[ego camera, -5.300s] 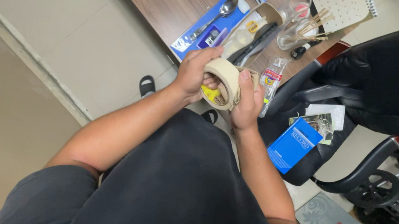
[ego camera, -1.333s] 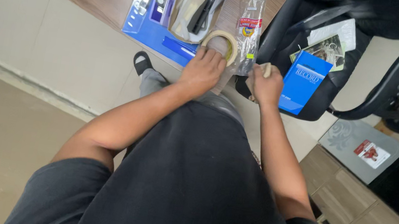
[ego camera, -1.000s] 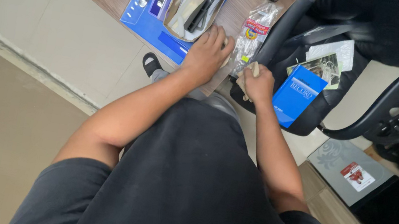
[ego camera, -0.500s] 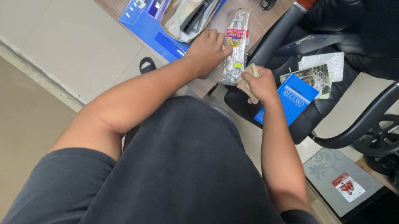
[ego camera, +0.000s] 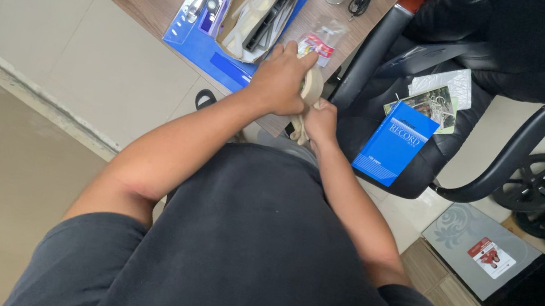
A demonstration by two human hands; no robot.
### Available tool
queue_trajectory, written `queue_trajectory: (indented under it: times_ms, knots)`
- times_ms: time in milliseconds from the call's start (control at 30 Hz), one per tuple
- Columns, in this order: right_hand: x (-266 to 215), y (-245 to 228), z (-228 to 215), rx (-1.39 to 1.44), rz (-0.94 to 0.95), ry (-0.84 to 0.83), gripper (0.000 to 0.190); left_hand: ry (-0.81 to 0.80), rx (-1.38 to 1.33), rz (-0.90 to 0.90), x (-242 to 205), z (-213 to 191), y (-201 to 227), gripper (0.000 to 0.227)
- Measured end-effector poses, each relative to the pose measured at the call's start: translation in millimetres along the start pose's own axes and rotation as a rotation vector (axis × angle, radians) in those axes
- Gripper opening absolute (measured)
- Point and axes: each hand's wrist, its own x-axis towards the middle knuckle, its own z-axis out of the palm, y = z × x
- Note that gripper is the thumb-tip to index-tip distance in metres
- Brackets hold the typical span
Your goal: The person wipes forks and a spoon with a cloth, places them into a blue container, and cleans a small electronic circuit board. The person then gathers scraps of paper into the cloth and handles rolls of tape.
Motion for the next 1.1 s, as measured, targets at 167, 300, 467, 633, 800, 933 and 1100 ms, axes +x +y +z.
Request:
queue_trajectory:
  times_ms: [167, 300, 467, 633, 800, 933, 1100]
  knots:
    - [7, 27, 3, -0.011, 0.038, -0.052, 0.015, 0.016, 0.121, 0.008, 19, 8, 7, 0.089]
    - [12, 42, 10, -0.082, 0.009, 0.003, 0.008, 0.019, 0.317, 0.082, 42, 33, -10, 0.088]
    - [-11, 29, 23, 0.166, 0.076, -0.010, 0.015, -0.050, 0.487, 0.130, 50, 60, -25, 0.084]
    - [-16, 26, 22, -0.164, -0.034, 0.029, 0.015, -0.165, 0.484, 0.125, 48, 52, -18, 0.086]
    - [-32, 15, 12, -0.286, 0.044, -0.034, 0.022, -0.183, 0.468, 0.084, 50, 49, -12, 0.074]
    - [-48, 16, -8, -0.248, 0.094, -0.110, 0.021, -0.187, 0.496, 0.076, 55, 51, -13, 0.072]
    - [-66, 21, -18, -0.101, 0.262, -0.386, 0.024, 0.175, 0.519, 0.356, 32, 35, -12, 0.086]
